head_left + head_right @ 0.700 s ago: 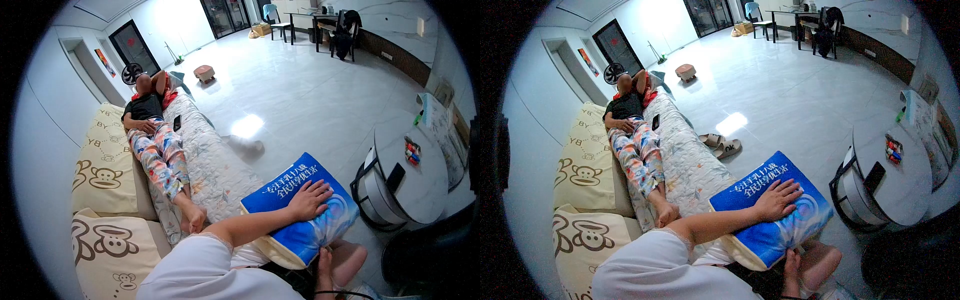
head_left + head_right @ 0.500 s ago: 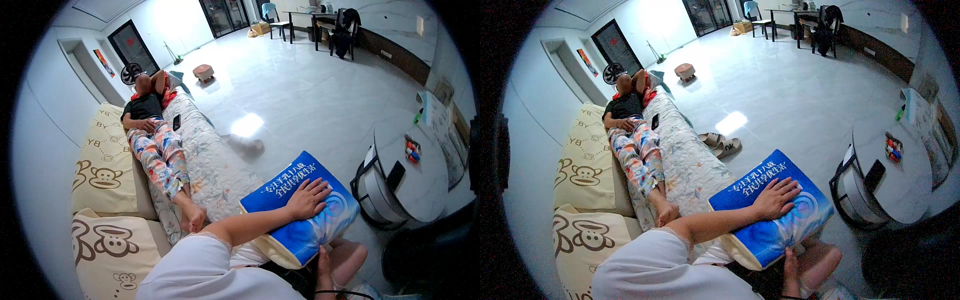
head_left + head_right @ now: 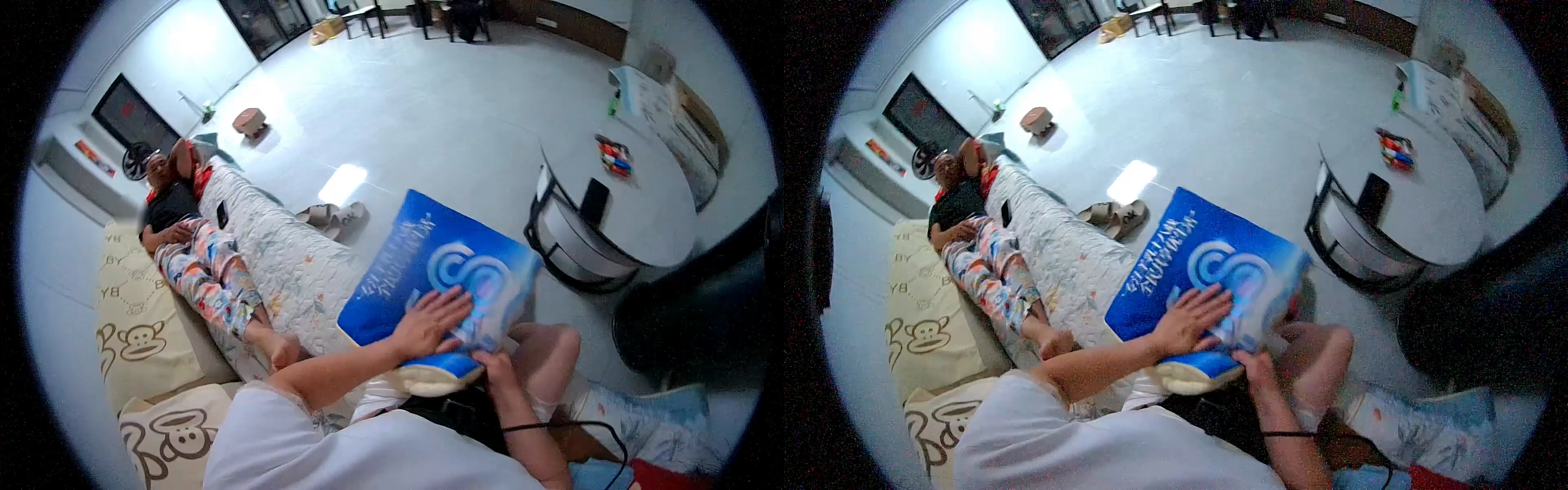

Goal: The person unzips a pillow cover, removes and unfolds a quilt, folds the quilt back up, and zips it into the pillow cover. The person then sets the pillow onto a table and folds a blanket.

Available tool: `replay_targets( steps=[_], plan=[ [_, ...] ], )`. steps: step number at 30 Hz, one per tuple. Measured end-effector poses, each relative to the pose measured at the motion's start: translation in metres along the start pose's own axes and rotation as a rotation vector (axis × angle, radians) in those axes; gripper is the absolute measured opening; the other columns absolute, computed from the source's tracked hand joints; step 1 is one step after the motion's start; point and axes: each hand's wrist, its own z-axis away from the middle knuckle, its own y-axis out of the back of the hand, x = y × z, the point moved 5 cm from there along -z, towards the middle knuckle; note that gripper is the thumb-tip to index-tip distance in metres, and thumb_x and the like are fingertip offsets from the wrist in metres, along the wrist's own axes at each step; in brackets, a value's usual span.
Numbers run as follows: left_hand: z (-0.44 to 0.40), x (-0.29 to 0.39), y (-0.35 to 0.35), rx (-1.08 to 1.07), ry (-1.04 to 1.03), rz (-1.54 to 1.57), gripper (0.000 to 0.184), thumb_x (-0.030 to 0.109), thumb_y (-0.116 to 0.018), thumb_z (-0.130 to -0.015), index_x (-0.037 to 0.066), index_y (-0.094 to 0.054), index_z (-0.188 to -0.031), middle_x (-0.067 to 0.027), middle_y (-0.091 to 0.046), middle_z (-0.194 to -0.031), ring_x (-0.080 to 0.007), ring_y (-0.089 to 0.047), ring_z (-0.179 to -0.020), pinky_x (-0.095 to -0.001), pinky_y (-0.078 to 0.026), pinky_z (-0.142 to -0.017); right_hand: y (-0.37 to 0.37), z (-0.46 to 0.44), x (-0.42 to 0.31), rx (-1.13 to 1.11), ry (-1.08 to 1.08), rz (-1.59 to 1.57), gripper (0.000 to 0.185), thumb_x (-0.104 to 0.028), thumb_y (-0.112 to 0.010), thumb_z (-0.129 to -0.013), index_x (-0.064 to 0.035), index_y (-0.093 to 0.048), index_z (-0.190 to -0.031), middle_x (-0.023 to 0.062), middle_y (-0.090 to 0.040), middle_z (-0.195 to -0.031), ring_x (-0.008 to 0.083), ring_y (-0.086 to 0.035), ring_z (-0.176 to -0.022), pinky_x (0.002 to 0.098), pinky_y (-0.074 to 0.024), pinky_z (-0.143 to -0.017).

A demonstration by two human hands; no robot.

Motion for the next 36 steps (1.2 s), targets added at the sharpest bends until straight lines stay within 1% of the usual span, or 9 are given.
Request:
replay_targets(
  steps=[8,10,14,16,18,22,26,29,36],
  plan=[
    [-0.004,0.019,0.067,0.235,0.080,-0.008,0.065,0.030,-0.062,-0.081,0.009,-0.040,-0.138,-0.0129,-0.038,-0.144,-0.0327,-0.032,-0.134,-0.0468,-0.026,-0.108,-0.023,0.021,-0.084,-0.140,0.370,0.096,0.056,-0.001,-0.069,-0.067,0.0024,-0.051,-0.119,0.0116,-0.061,-0.109,0.0246,-0.059,-0.098,0.0382,-0.0456,-0.089],
    [-0.011,0.011,0.105,0.276,0.105,0.271,0.064,0.019,-0.065,-0.078,0.008,-0.041,-0.137,-0.0183,-0.043,-0.138,-0.0357,-0.038,-0.130,-0.0444,-0.029,-0.106,-0.027,0.049,-0.126,-0.062,0.381,0.230,0.053,-0.003,-0.069,-0.069,0.0017,-0.053,-0.119,0.0133,-0.062,-0.109,0.0242,-0.060,-0.097,0.0381,-0.0469,-0.088],
    [-0.040,0.008,0.188,0.609,-0.052,0.333,0.070,0.011,-0.067,-0.078,0.007,-0.035,-0.140,-0.0174,-0.043,-0.138,-0.0323,-0.040,-0.129,-0.0421,-0.032,-0.107,-0.017,0.109,-0.197,0.009,0.582,0.547,0.039,-0.014,-0.067,-0.076,0.0007,-0.063,-0.112,0.0154,-0.068,-0.099,0.0240,-0.066,-0.087,0.0373,-0.0514,-0.081],
    [-0.060,0.023,0.221,0.632,-0.096,0.305,0.085,0.048,-0.066,-0.081,0.005,-0.028,-0.143,-0.0182,-0.033,-0.146,-0.0300,-0.033,-0.134,-0.0451,-0.026,-0.109,-0.003,0.136,-0.226,0.095,0.629,0.706,0.038,-0.016,-0.068,-0.077,-0.0008,-0.064,-0.111,0.0138,-0.069,-0.098,0.0228,-0.067,-0.085,0.0373,-0.0523,-0.078],
    [-0.076,0.041,0.246,0.607,-0.252,0.319,0.100,0.014,-0.080,-0.068,0.006,-0.019,-0.146,-0.0169,-0.025,-0.150,-0.0305,-0.027,-0.138,-0.0430,-0.027,-0.111,-0.001,0.176,-0.258,0.095,1.066,0.975,0.038,-0.016,-0.069,-0.076,-0.0014,-0.064,-0.110,0.0139,-0.069,-0.096,0.0242,-0.068,-0.083,0.0367,-0.0530,-0.075],
    [-0.089,0.040,0.249,0.493,-0.458,0.696,0.135,0.028,-0.094,-0.041,0.006,-0.013,-0.148,-0.0180,-0.025,-0.150,-0.0296,-0.026,-0.138,-0.0445,-0.027,-0.111,0.011,0.222,-0.275,0.265,1.402,1.492,0.040,-0.014,-0.069,-0.073,-0.0010,-0.064,-0.110,0.0164,-0.068,-0.094,0.0291,-0.068,-0.083,0.0371,-0.0534,-0.073],
    [-0.073,0.040,0.188,0.120,-0.231,0.738,0.108,0.024,-0.092,-0.048,0.007,-0.036,-0.139,-0.0130,-0.042,-0.141,-0.0285,-0.042,-0.128,-0.0416,-0.035,-0.105,0.037,0.204,-0.242,0.237,1.326,1.515,0.039,-0.001,-0.066,-0.068,-0.0028,-0.066,-0.107,0.0176,-0.068,-0.095,0.0327,-0.067,-0.086,0.0364,-0.0534,-0.076],
    [-0.057,0.030,0.142,-0.132,-0.049,0.677,0.104,0.014,-0.092,-0.049,0.008,-0.038,-0.137,-0.0126,-0.043,-0.139,-0.0275,-0.042,-0.127,-0.0404,-0.037,-0.106,0.048,0.156,-0.204,0.056,1.141,1.343,0.044,0.001,-0.061,-0.067,-0.0085,-0.066,-0.110,0.0183,-0.067,-0.100,0.0341,-0.066,-0.090,0.0402,-0.0527,-0.080],
    [-0.048,0.024,0.143,0.122,-0.193,0.593,0.070,0.015,-0.088,-0.057,0.005,-0.054,-0.116,-0.0162,-0.055,-0.123,-0.0320,-0.053,-0.117,-0.0438,-0.044,-0.097,0.037,0.145,-0.206,0.058,1.066,1.191,0.049,0.008,-0.053,-0.062,-0.0056,-0.066,-0.108,0.0178,-0.067,-0.101,0.0330,-0.065,-0.095,0.0380,-0.0509,-0.084]
  ],
)
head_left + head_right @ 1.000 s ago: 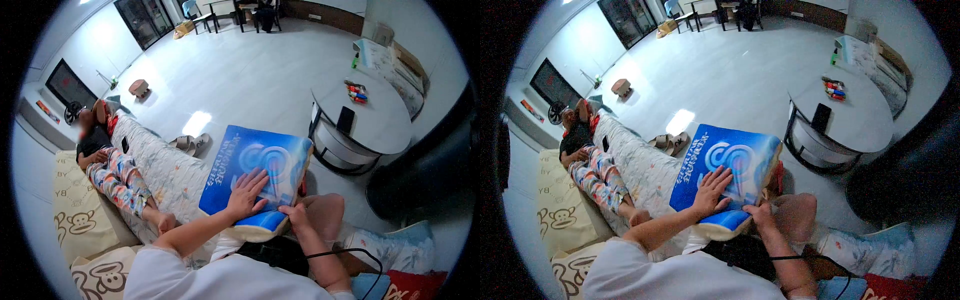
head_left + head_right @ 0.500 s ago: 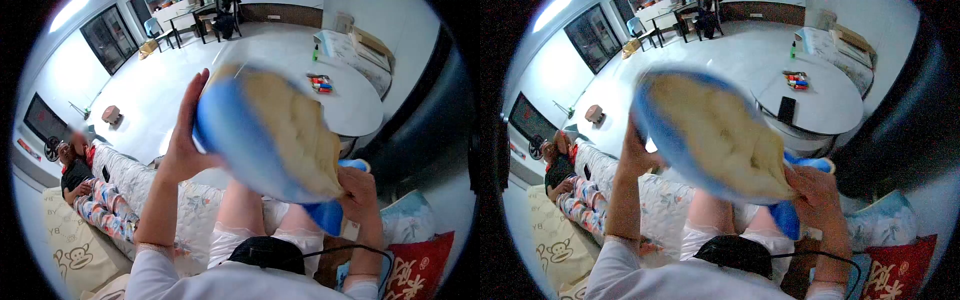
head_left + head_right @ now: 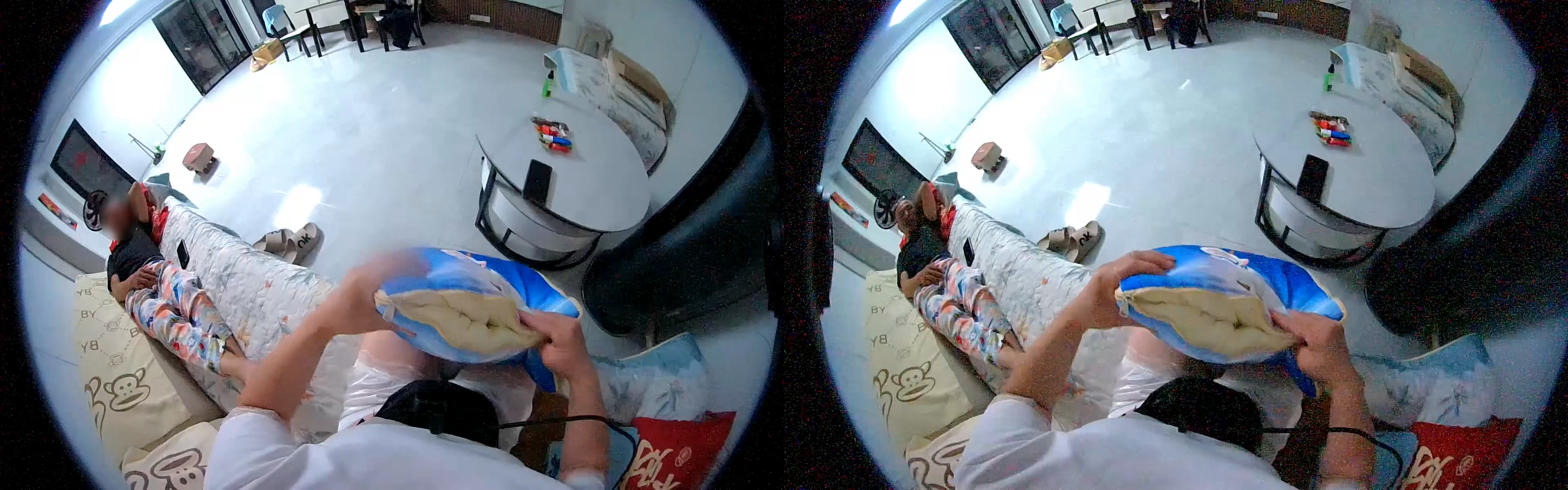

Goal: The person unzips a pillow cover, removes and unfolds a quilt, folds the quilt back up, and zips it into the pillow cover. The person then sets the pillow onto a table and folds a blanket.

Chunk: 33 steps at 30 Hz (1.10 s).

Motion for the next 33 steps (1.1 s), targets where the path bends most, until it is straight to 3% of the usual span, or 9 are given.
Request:
replay_targets(
  steps=[1,5,8,11,13,16,19,22,33],
  plan=[
    [-0.003,0.008,0.000,0.037,-0.069,0.001,0.051,0.016,-0.085,-0.063,0.002,-0.060,-0.105,-0.0165,-0.061,-0.112,-0.0324,-0.058,-0.109,-0.0430,-0.046,-0.094,0.002,0.001,-0.002,-0.020,-0.011,0.026,0.049,0.007,-0.053,-0.062,-0.0057,-0.066,-0.108,0.0179,-0.066,-0.102,0.0328,-0.065,-0.096,0.0383,-0.0506,-0.085],
    [-0.006,0.028,0.002,0.096,-0.212,0.014,0.038,0.022,-0.079,-0.066,0.002,-0.065,-0.095,-0.0149,-0.066,-0.099,-0.0313,-0.063,-0.096,-0.0400,-0.049,-0.086,0.010,0.014,0.005,0.036,0.045,0.061,0.042,0.001,-0.058,-0.067,-0.0064,-0.067,-0.106,0.0154,-0.068,-0.103,0.0318,-0.065,-0.096,0.0418,-0.0500,-0.086],
    [-0.003,0.081,0.029,0.161,-0.285,0.013,0.040,0.022,-0.080,-0.065,0.002,-0.064,-0.096,-0.0132,-0.066,-0.098,-0.0305,-0.065,-0.089,-0.0393,-0.051,-0.080,0.019,0.004,-0.027,-0.034,-0.046,-0.054,0.030,-0.012,-0.066,-0.075,-0.0017,-0.067,-0.103,0.0166,-0.069,-0.097,0.0304,-0.067,-0.088,0.0359,-0.0509,-0.079],
    [0.003,0.113,0.063,0.185,-0.106,-0.054,0.043,0.023,-0.081,-0.064,0.002,-0.064,-0.097,-0.0123,-0.066,-0.095,-0.0289,-0.065,-0.082,-0.0367,-0.052,-0.076,0.004,-0.011,-0.046,-0.159,-0.116,-0.261,0.033,-0.016,-0.068,-0.078,0.0011,-0.066,-0.105,0.0151,-0.069,-0.094,0.0252,-0.068,-0.084,0.0338,-0.0510,-0.076],
    [0.006,0.106,0.075,0.173,0.004,-0.061,0.046,0.023,-0.082,-0.063,0.002,-0.063,-0.099,-0.0122,-0.066,-0.094,-0.0277,-0.065,-0.083,-0.0352,-0.051,-0.076,-0.006,-0.022,-0.055,-0.246,-0.208,-0.479,0.036,-0.018,-0.069,-0.079,0.0035,-0.065,-0.108,0.0137,-0.070,-0.092,0.0198,-0.067,-0.083,0.0318,-0.0507,-0.075],
    [0.009,0.075,0.068,0.158,0.141,0.018,0.057,0.024,-0.085,-0.061,0.001,-0.060,-0.107,-0.0118,-0.065,-0.096,-0.0234,-0.064,-0.088,-0.0320,-0.050,-0.078,-0.017,-0.043,-0.065,-0.222,-0.323,-0.556,0.042,-0.020,-0.070,-0.081,0.0065,-0.062,-0.112,0.0127,-0.070,-0.095,0.0152,-0.065,-0.086,0.0304,-0.0501,-0.077],
    [0.008,0.061,0.068,0.232,0.087,0.044,0.059,0.025,-0.084,-0.063,0.002,-0.059,-0.111,-0.0108,-0.063,-0.099,-0.0216,-0.062,-0.091,-0.0332,-0.048,-0.078,-0.027,-0.044,-0.051,-0.227,-0.243,-0.431,0.041,-0.017,-0.070,-0.081,0.0056,-0.061,-0.114,0.0125,-0.069,-0.096,0.0163,-0.065,-0.087,0.0304,-0.0500,-0.078],
    [0.005,0.055,0.061,0.229,0.055,0.044,0.056,0.024,-0.084,-0.063,0.002,-0.060,-0.109,-0.0120,-0.063,-0.099,-0.0242,-0.062,-0.090,-0.0337,-0.048,-0.077,-0.026,-0.038,-0.046,-0.235,-0.314,-0.375,0.041,-0.014,-0.069,-0.082,0.0052,-0.059,-0.117,0.0133,-0.068,-0.100,0.0170,-0.064,-0.089,0.0308,-0.0495,-0.080],
    [0.002,0.049,0.056,0.260,0.056,-0.036,0.053,0.028,-0.083,-0.062,0.003,-0.061,-0.104,-0.0121,-0.062,-0.092,-0.0274,-0.061,-0.086,-0.0347,-0.048,-0.074,-0.044,-0.023,-0.015,-0.188,-0.409,-0.497,0.044,-0.006,-0.071,-0.080,0.0038,-0.057,-0.120,0.0118,-0.064,-0.108,0.0190,-0.062,-0.097,0.0318,-0.0492,-0.084]
  ],
)
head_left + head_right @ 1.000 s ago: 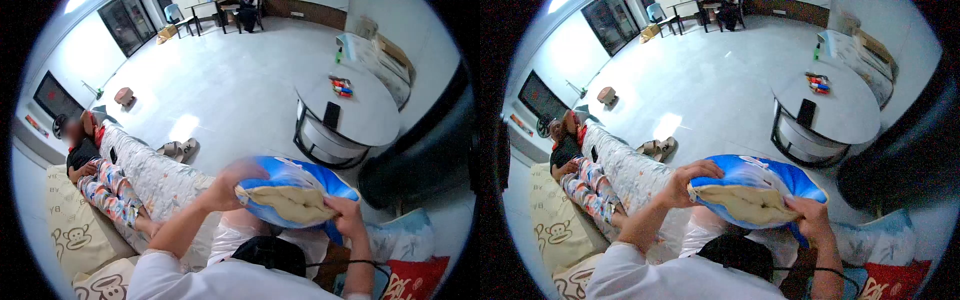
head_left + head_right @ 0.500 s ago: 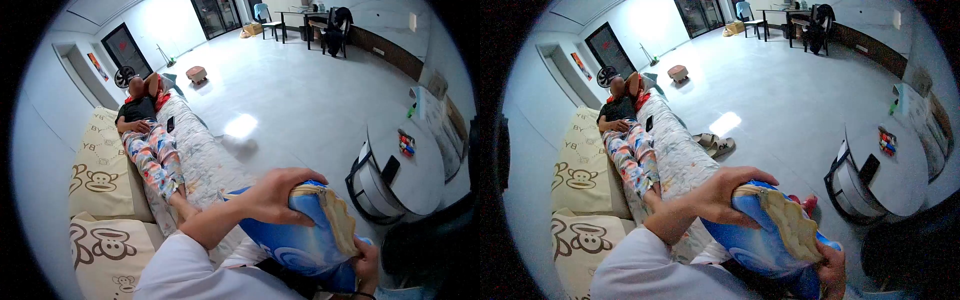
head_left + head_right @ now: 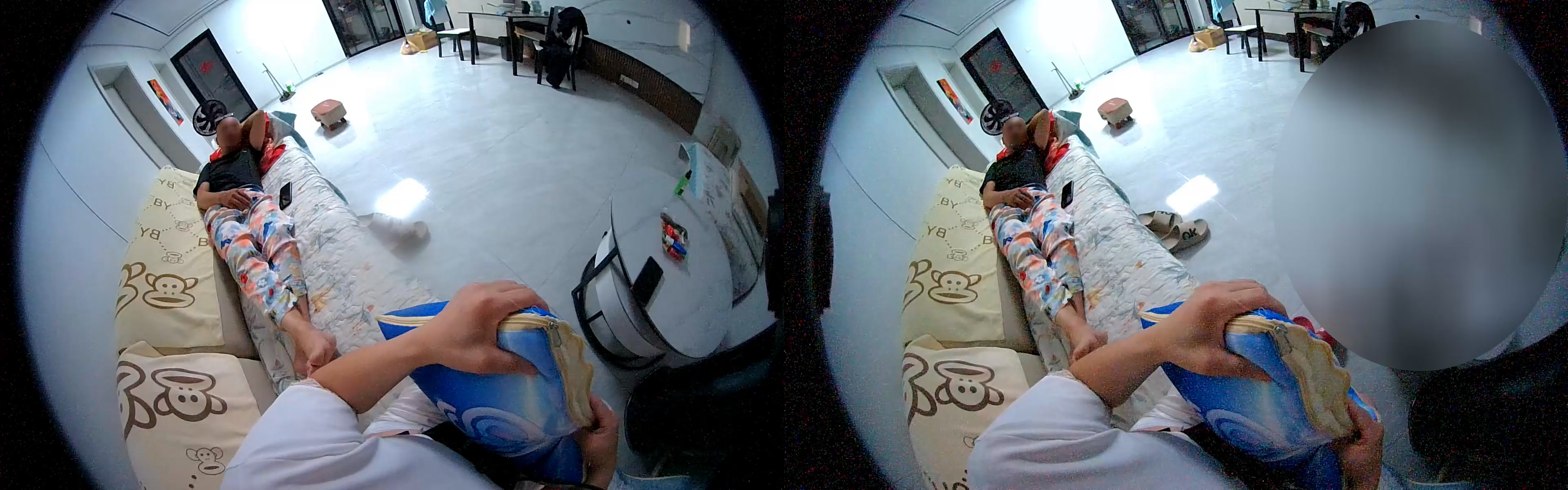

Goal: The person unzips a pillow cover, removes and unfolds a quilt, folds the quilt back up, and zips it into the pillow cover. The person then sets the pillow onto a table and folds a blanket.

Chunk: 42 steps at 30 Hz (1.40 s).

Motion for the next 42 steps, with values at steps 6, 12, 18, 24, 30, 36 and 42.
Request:
replay_targets(
  steps=[6,12,18,24,30,36,42],
  plan=[
    [0.004,-0.003,0.002,0.018,0.005,0.014,0.054,0.029,-0.084,-0.062,0.004,-0.061,-0.103,-0.0119,-0.062,-0.093,-0.0267,-0.061,-0.085,-0.0344,-0.048,-0.073,-0.002,-0.004,-0.002,-0.030,0.021,-0.064,0.048,-0.003,-0.071,-0.078,0.0038,-0.055,-0.123,0.0114,-0.064,-0.109,0.0185,-0.062,-0.098,0.0322,-0.0496,-0.086],
    [0.006,-0.001,0.002,0.020,-0.004,0.004,0.054,0.030,-0.084,-0.062,0.004,-0.061,-0.104,-0.0118,-0.062,-0.093,-0.0265,-0.061,-0.086,-0.0344,-0.048,-0.074,-0.002,0.001,0.002,-0.028,0.029,-0.058,0.053,-0.003,-0.073,-0.077,0.0026,-0.054,-0.125,0.0120,-0.063,-0.113,0.0180,-0.062,-0.100,0.0323,-0.0491,-0.087],
    [0.008,0.000,0.002,0.020,0.008,0.009,0.055,0.030,-0.083,-0.062,0.004,-0.061,-0.104,-0.0116,-0.062,-0.094,-0.0263,-0.061,-0.086,-0.0344,-0.048,-0.074,0.000,0.003,0.010,-0.028,0.005,-0.109,0.058,-0.004,-0.076,-0.071,0.0019,-0.054,-0.125,0.0124,-0.060,-0.118,0.0210,-0.060,-0.104,0.0342,-0.0474,-0.091],
    [0.011,0.003,0.004,0.030,-0.018,0.009,0.054,0.028,-0.083,-0.061,0.003,-0.061,-0.104,-0.0115,-0.062,-0.093,-0.0263,-0.061,-0.087,-0.0341,-0.048,-0.075,0.001,0.005,-0.004,0.014,-0.106,0.012,0.062,-0.005,-0.077,-0.066,-0.0021,-0.055,-0.125,0.0141,-0.056,-0.124,0.0246,-0.059,-0.107,0.0360,-0.0454,-0.094],
    [0.012,0.008,-0.002,-0.004,0.024,-0.013,0.051,0.025,-0.081,-0.063,0.003,-0.060,-0.104,-0.0146,-0.061,-0.095,-0.0298,-0.060,-0.090,-0.0365,-0.047,-0.079,0.015,-0.003,-0.043,-0.244,0.051,0.349,0.092,-0.028,-0.085,-0.054,-0.0070,-0.045,-0.134,0.0190,-0.050,-0.132,0.0342,-0.047,-0.122,0.0409,-0.0358,-0.104],
    [0.016,0.012,-0.004,0.121,-0.016,-0.138,0.053,0.034,-0.078,-0.068,0.003,-0.058,-0.106,-0.0158,-0.061,-0.096,-0.0328,-0.059,-0.089,-0.0378,-0.047,-0.079,-0.005,-0.006,-0.053,-0.279,0.118,0.429,0.123,-0.042,-0.089,-0.042,0.0008,-0.030,-0.141,0.0194,-0.041,-0.138,0.0311,-0.040,-0.130,0.0428,-0.0345,-0.106],
    [0.016,0.019,-0.010,0.193,-0.113,-0.158,0.058,0.037,-0.078,-0.069,0.001,-0.056,-0.109,-0.0158,-0.061,-0.097,-0.0302,-0.061,-0.088,-0.0360,-0.048,-0.077,-0.010,-0.008,-0.029,-0.114,0.203,0.223,0.121,-0.053,-0.085,-0.052,0.0005,-0.025,-0.142,0.0216,-0.043,-0.135,0.0327,-0.047,-0.123,0.0452,-0.0406,-0.101]
  ],
)
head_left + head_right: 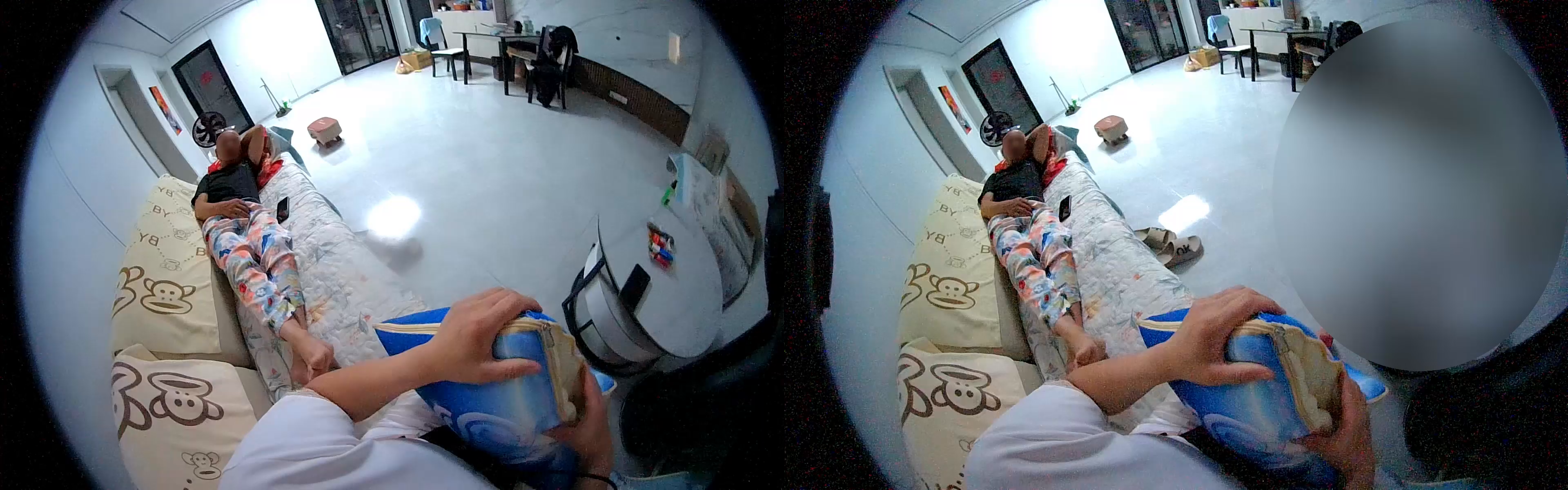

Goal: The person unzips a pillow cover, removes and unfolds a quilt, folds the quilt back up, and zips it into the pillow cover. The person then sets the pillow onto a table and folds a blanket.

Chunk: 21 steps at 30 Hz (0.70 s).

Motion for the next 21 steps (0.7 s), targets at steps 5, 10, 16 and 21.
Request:
replay_targets(
  steps=[5,10,16,21],
  plan=[
    [-0.002,0.002,-0.004,-0.013,-0.012,-0.028,0.056,0.041,-0.073,-0.073,0.002,-0.056,-0.109,-0.0153,-0.061,-0.095,-0.0303,-0.061,-0.086,-0.0369,-0.048,-0.075,-0.001,0.003,0.001,0.028,0.017,0.083,0.113,-0.048,-0.085,-0.057,0.0001,-0.027,-0.141,0.0200,-0.044,-0.134,0.0310,-0.048,-0.122,0.0433,-0.0425,-0.100],
    [-0.002,0.004,-0.006,-0.003,-0.019,-0.035,0.054,0.046,-0.069,-0.076,0.003,-0.055,-0.107,-0.0145,-0.060,-0.092,-0.0303,-0.060,-0.084,-0.0379,-0.048,-0.072,-0.002,0.007,0.007,0.045,0.022,0.059,0.112,-0.044,-0.087,-0.057,-0.0009,-0.027,-0.141,0.0191,-0.044,-0.135,0.0317,-0.047,-0.123,0.0441,-0.0430,-0.099],
    [-0.001,0.004,-0.006,-0.053,0.042,-0.027,0.058,0.039,-0.076,-0.071,0.002,-0.055,-0.110,-0.0165,-0.061,-0.098,-0.0312,-0.061,-0.090,-0.0364,-0.048,-0.078,-0.001,0.007,0.008,0.034,0.023,0.125,0.113,-0.042,-0.086,-0.058,-0.0002,-0.024,-0.142,0.0212,-0.041,-0.137,0.0330,-0.045,-0.125,0.0467,-0.0422,-0.100],
    [0.000,0.004,-0.008,-0.057,0.043,-0.019,0.059,0.039,-0.076,-0.071,0.001,-0.055,-0.111,-0.0164,-0.060,-0.100,-0.0321,-0.061,-0.090,-0.0370,-0.048,-0.078,-0.003,0.006,0.004,0.037,-0.011,0.007,0.115,-0.046,-0.086,-0.056,0.0008,-0.024,-0.142,0.0213,-0.042,-0.135,0.0325,-0.047,-0.122,0.0460,-0.0427,-0.099]
  ],
)
